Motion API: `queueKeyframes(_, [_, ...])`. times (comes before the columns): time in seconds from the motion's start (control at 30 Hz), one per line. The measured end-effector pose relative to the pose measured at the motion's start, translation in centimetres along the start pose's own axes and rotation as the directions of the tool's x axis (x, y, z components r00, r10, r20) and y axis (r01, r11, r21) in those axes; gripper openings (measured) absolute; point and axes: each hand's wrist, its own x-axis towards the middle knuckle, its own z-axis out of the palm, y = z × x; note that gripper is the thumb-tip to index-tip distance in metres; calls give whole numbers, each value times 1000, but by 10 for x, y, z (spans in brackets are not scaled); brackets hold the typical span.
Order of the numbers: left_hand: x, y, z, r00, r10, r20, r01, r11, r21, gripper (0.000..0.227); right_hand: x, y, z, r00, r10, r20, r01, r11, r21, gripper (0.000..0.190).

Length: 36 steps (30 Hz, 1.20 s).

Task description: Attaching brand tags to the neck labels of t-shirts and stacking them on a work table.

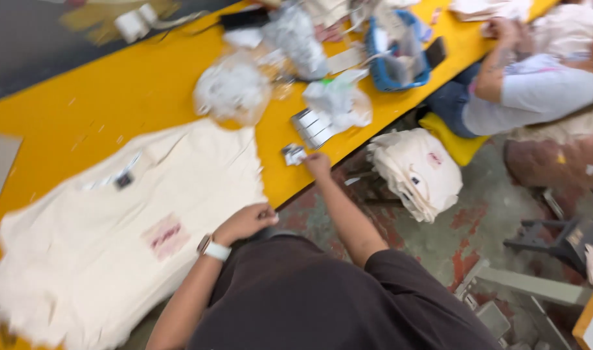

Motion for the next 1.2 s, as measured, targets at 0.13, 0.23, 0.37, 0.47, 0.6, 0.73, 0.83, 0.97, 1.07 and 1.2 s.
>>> queueKeyframes(0.13, [39, 8, -15, 996, -22, 86, 22, 1000, -10, 43, -17, -15, -22, 998, 50, -31, -45, 990, 137, 17])
queueKeyframes(0.23, [73, 1, -22, 995, -27, 100, 21, 998, 58, 40, -37, -38, -53, 1000, 1, 19, -2, 999, 37, 15])
queueKeyframes(0.37, [144, -51, -17, 994, -97, -48, 95, 994, -53, 36, -40, -52, -77, 975, -132, 178, 92, 971, 220, 10])
queueKeyframes(0.47, [169, -37, -17, 960, -186, -211, 93, 918, -385, 43, -50, -70, -87, 912, -263, 315, 81, 868, 490, 10])
queueKeyframes(0.6, [184, -22, -24, 858, -372, -355, -64, 608, -791, 14, -44, -95, -85, 776, -490, 397, 284, 834, 473, 32])
queueKeyframes(0.73, [185, -35, -42, 818, -359, -449, -103, 677, -729, 15, 8, -107, -98, 953, -301, 44, 295, 949, 110, 43])
queueKeyframes(0.83, [189, -62, -49, 832, -395, -390, -43, 654, -755, 23, 35, -108, -110, 970, -229, -82, 213, 962, -169, 57])
queueKeyframes(0.97, [193, -100, -56, 844, -426, -325, -17, 585, -811, 30, 49, -103, -109, 998, -38, 42, 38, 999, -3, 38])
queueKeyframes(1.07, [195, -105, -57, 854, -437, -284, 4, 550, -835, 29, 56, -93, -104, 999, -12, 43, 8, 996, 92, 25])
queueKeyframes(1.2, [196, -111, -57, 855, -435, -282, 26, 580, -814, 24, 54, -97, -107, 999, 32, 36, -38, 982, 187, 18])
